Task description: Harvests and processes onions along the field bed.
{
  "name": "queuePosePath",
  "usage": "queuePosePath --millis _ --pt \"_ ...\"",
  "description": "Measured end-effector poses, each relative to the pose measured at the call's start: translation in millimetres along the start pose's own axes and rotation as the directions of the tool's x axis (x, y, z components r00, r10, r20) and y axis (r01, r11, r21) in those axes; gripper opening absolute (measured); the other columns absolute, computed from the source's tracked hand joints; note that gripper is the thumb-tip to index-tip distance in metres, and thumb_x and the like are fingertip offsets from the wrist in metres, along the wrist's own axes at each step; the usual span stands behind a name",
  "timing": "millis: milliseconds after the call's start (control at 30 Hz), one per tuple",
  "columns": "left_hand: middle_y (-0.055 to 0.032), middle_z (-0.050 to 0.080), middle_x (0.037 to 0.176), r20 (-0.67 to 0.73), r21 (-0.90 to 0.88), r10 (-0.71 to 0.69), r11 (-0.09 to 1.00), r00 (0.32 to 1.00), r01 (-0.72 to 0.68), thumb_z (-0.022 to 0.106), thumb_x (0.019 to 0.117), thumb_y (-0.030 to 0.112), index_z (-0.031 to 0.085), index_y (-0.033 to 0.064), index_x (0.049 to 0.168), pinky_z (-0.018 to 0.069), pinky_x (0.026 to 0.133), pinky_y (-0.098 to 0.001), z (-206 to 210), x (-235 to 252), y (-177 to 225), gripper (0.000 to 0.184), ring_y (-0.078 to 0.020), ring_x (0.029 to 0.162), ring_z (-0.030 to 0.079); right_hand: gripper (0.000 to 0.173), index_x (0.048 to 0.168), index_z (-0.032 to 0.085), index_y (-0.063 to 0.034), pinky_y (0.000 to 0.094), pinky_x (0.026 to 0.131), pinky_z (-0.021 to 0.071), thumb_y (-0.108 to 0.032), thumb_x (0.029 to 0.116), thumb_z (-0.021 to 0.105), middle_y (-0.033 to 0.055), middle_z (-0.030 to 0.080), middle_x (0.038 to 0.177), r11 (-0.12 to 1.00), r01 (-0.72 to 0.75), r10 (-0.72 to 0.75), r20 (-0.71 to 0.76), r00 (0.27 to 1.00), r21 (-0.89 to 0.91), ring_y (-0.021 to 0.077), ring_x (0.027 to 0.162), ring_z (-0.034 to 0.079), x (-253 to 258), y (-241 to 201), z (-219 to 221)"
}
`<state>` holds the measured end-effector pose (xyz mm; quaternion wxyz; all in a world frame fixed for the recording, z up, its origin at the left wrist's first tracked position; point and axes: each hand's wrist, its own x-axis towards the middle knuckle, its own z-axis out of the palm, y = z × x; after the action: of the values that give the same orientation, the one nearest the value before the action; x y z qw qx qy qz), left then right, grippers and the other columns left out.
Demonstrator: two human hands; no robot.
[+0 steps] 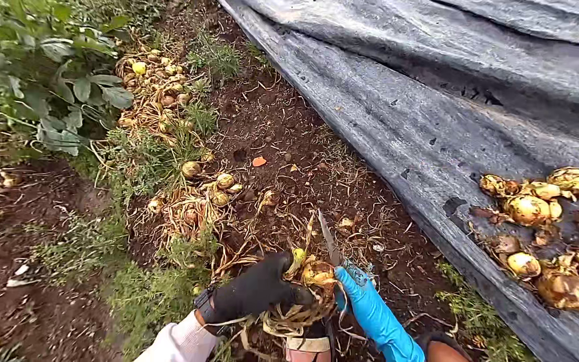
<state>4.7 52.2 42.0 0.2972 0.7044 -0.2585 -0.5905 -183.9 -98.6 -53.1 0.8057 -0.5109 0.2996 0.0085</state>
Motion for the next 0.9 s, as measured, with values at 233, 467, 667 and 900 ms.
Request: queuePosePath --millis 233,467,667,900 --pt "-0.0077 0.065 0.074 -0.085 0.556 0.12 0.83 0.989 -0.053 0.078 0.0817 0.062 0.069 0.0056 0.084 0.0537 0.071 -0.047 -16 -14 10 0.057 -0.0218 0.073 0.064 0.055 0.072 0.057 -0.0203 0.0242 0.039 0.0363 -0.068 0.0977 0.046 -0.0083 0.042 0.051 0.997 -0.077 0.073 0.132 0.989 0.027 0.0054 0.039 0.038 -13 -7 7" --pt "-0.0133 0.072 0.087 -0.418 0.693 0.148 0.689 0.896 0.21 0.063 0.093 0.053 0.072 0.0091 0.096 0.0547 0.079 -0.0591 2 -4 13 0.045 -0.034 0.089 0.071 0.059 0.068 0.051 -0.0226 0.0222 0.036 0.034 -0.067 0.1013 0.034 -0.0089 0.044 0.051 0.999 -0.003 -0.002 0.109 0.994 0.052 0.0038 0.038 0.038 -22 -11 -1" --pt "-0.0109 0.072 0.107 -0.325 0.602 0.125 0.792 0.937 0.103 0.061 0.099 0.033 0.071 0.0084 0.113 0.0532 0.095 -0.0541 -19 -5 13 0.03 -0.0283 0.105 0.068 0.055 0.093 0.061 -0.0123 0.0222 0.039 0.039 -0.065 0.0974 0.048 -0.0077 0.044 0.056 0.987 -0.152 0.151 0.031 0.988 0.05 0.0047 0.041 0.039 -10 4 -5" --pt "-0.02 0.068 0.087 0.153 0.701 0.13 0.685 0.98 -0.2 0.06 0.0963 0.026 0.065 0.0013 0.092 0.0511 0.074 -0.0647 31 54 11 0.026 -0.0415 0.087 0.068 0.071 0.125 0.061 0.0011 0.0293 0.094 0.0588 -0.045 0.0766 0.086 0.0053 0.073 0.109 0.986 0.025 -0.073 -0.295 0.953 -0.164 0.008 0.102 0.07 6 9 6"
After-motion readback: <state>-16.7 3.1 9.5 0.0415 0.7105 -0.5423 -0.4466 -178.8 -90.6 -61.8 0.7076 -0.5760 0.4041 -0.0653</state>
